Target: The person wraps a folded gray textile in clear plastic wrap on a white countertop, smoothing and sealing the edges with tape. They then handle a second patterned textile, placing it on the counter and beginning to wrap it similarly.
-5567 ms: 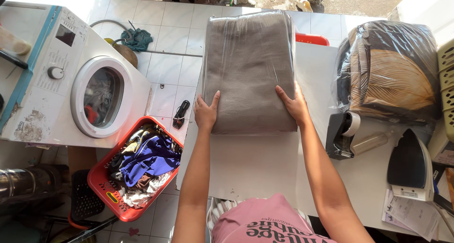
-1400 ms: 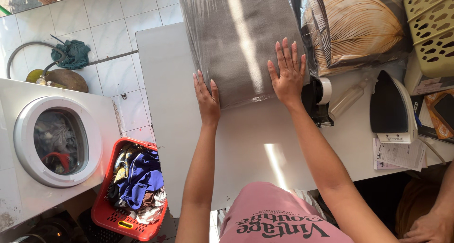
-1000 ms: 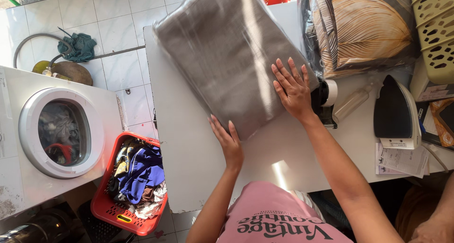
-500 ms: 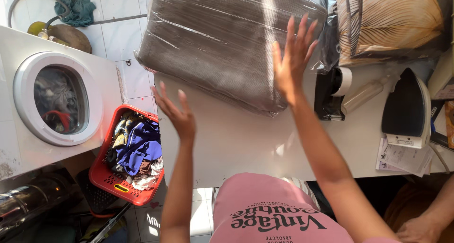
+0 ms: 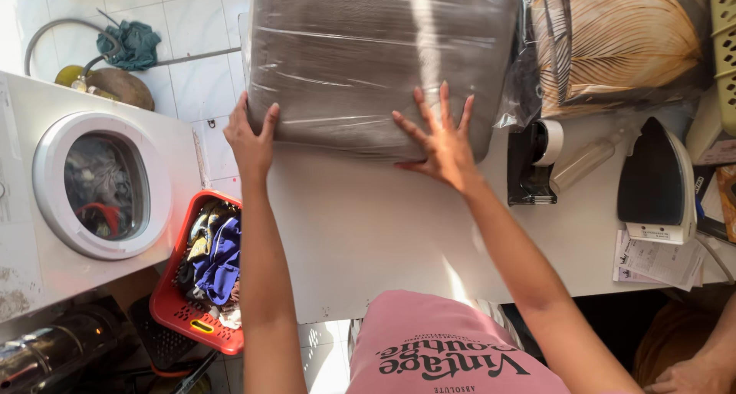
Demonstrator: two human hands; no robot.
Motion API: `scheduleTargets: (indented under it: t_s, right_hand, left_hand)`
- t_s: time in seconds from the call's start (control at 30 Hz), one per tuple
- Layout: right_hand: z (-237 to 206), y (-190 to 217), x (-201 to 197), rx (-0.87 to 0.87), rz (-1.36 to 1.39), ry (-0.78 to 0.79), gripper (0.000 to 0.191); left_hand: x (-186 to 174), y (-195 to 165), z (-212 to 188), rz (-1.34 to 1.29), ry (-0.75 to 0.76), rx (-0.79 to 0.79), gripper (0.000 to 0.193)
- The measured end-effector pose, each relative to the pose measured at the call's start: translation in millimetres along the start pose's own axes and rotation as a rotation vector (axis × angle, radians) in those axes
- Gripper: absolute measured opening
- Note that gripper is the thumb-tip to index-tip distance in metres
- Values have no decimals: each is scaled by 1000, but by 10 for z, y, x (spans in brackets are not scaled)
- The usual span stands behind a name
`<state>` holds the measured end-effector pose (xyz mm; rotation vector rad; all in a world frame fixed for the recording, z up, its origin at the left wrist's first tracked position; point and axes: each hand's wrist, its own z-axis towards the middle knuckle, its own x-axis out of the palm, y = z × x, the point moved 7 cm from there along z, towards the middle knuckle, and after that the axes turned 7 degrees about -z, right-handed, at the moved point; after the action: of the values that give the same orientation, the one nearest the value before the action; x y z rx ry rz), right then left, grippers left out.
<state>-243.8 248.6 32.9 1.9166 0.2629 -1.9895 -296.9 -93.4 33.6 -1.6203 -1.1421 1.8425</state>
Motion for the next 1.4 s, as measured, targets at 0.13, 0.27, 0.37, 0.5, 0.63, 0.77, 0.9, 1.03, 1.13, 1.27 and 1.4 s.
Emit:
scheduleTargets:
  t_s: [0.13, 0.27, 0.37, 0.5, 0.63, 0.77, 0.9, 1.03, 1.13, 1.27, 1.4]
  right_hand:
    - [170, -517, -189, -21, 57, 66, 103]
    - [208, -803, -348, -36, 97, 43, 97]
    - [198, -852, -337, -12, 130, 94, 100]
    - [168, -828, -304, -14, 164, 141, 108]
    - [60, -745, -345, 93, 147, 29, 121]
    - [-41, -803, -106, 260, -26, 276, 139]
    - [-114, -802, -121, 262, -605, 112, 123]
    - [-168, -804, 74, 292, -463, 119, 127]
    - [-78, -842, 66, 265, -600, 92, 127]
    - [16, -878, 50, 296, -607, 159, 131]
    - [141, -911, -56, 313, -664, 157, 132]
  left_hand:
    - [199, -91, -338, -22, -54, 91, 91]
    - [379, -71, -480, -64, 54, -3, 99]
    - [431, -12, -467, -26, 111, -30, 106]
    - [480, 30, -475, 48, 125, 97, 116]
    - [571, 2, -542, 108, 85, 179, 134]
    - [634, 28, -610, 151, 54, 62, 126]
    - [557, -66, -649, 163, 39, 90, 123]
    - [606, -79, -659, 181, 52, 58, 118]
    - [684, -90, -615, 188, 28, 65, 118]
    - [758, -104, -520, 214, 9, 79, 119]
    - [821, -113, -403, 218, 6, 46, 120]
